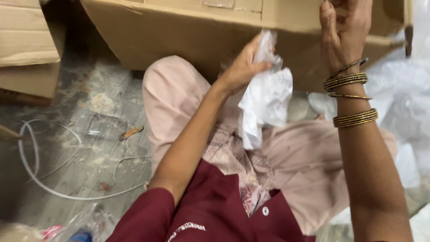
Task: The person sits on the floor and packs clear plastic containers. They place each container into a plastic bag, wrap the bag around it, and put the wrapped container into a cardboard box, repeating this for container after container.
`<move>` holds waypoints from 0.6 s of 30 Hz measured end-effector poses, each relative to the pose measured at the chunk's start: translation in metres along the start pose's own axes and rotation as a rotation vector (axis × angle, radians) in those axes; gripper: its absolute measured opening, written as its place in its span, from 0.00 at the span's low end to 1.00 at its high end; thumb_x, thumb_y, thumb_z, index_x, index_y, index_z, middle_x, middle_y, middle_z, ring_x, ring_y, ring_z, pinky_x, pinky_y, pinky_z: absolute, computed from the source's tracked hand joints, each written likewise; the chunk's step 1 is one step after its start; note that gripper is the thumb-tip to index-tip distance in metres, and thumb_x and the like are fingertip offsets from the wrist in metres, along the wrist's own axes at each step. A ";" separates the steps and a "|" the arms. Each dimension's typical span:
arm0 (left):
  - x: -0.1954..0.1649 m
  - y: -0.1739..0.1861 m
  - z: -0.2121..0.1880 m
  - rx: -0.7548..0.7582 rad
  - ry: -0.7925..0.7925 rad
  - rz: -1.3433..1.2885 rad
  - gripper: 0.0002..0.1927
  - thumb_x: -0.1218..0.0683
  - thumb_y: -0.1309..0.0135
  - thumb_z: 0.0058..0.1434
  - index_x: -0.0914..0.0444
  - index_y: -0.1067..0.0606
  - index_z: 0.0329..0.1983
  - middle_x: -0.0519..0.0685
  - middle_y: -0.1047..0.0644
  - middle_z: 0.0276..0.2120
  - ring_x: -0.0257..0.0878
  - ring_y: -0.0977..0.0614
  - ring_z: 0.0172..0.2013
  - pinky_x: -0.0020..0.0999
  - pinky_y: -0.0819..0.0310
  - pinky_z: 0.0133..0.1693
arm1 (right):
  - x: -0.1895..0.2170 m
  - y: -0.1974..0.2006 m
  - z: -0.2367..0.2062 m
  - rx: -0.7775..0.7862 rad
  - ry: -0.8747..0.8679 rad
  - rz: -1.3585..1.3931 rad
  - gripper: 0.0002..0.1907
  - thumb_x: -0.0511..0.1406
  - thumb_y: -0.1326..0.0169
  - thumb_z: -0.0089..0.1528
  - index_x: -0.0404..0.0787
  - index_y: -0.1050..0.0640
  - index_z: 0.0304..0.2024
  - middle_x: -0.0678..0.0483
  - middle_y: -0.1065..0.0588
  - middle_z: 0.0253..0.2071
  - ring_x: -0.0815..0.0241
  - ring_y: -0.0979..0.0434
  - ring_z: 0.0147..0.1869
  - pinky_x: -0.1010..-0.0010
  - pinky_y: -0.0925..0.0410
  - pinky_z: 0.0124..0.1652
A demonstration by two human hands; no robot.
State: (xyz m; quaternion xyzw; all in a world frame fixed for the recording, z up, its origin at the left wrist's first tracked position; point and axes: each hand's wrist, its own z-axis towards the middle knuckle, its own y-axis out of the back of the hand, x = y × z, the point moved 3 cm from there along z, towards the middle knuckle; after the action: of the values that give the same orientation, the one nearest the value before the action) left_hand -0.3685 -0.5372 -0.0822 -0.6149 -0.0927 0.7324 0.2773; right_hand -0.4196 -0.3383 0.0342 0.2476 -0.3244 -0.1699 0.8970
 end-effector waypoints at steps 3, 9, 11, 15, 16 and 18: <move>0.007 0.049 0.009 0.165 0.014 -0.152 0.20 0.64 0.46 0.62 0.65 0.30 0.58 0.49 0.23 0.48 0.35 0.20 0.48 0.31 0.22 0.51 | -0.016 -0.061 0.069 0.131 0.103 -0.051 0.09 0.31 0.48 0.74 0.27 0.26 0.48 0.43 0.26 0.48 0.53 0.21 0.49 0.64 0.24 0.47; 0.050 0.124 0.065 -0.062 0.400 0.330 0.19 0.47 0.48 0.69 0.70 0.23 0.42 0.59 0.20 0.34 0.44 0.18 0.33 0.40 0.24 0.36 | -0.097 -0.223 0.214 0.748 0.079 -0.196 0.13 0.38 0.44 0.73 0.35 0.19 0.51 0.46 0.19 0.46 0.51 0.18 0.46 0.61 0.26 0.45; 0.056 0.147 0.079 -0.160 0.564 0.564 0.27 0.41 0.50 0.71 0.71 0.20 0.36 0.63 0.19 0.29 0.46 0.17 0.28 0.43 0.25 0.31 | -0.134 -0.278 0.254 1.025 0.044 -0.321 0.16 0.43 0.44 0.69 0.39 0.18 0.52 0.45 0.19 0.45 0.49 0.18 0.45 0.57 0.25 0.46; 0.065 0.173 0.117 -0.092 0.190 0.782 0.23 0.42 0.43 0.57 0.64 0.18 0.46 0.60 0.17 0.41 0.53 0.16 0.41 0.45 0.23 0.45 | -0.194 -0.369 0.314 1.184 -0.140 -0.565 0.31 0.54 0.46 0.66 0.36 0.20 0.57 0.40 0.20 0.50 0.41 0.20 0.51 0.46 0.28 0.48; 0.078 0.178 0.128 0.021 0.255 0.804 0.22 0.44 0.46 0.61 0.64 0.21 0.51 0.60 0.18 0.45 0.51 0.16 0.45 0.43 0.23 0.50 | -0.204 -0.390 0.322 1.203 -0.224 -0.628 0.36 0.58 0.46 0.66 0.32 0.20 0.56 0.37 0.21 0.50 0.38 0.20 0.52 0.44 0.28 0.48; 0.105 0.183 0.148 0.187 0.243 0.715 0.23 0.50 0.48 0.64 0.65 0.26 0.60 0.62 0.21 0.52 0.51 0.19 0.52 0.41 0.27 0.57 | -0.219 -0.431 0.327 1.242 -0.269 -0.692 0.43 0.62 0.43 0.62 0.29 0.22 0.56 0.33 0.21 0.50 0.35 0.21 0.53 0.43 0.28 0.49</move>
State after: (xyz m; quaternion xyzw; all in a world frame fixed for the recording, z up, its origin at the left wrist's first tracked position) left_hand -0.5719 -0.6038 -0.2253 -0.6628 0.2280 0.7100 0.0683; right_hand -0.8599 -0.6987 -0.0955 0.7770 -0.3715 -0.2575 0.4381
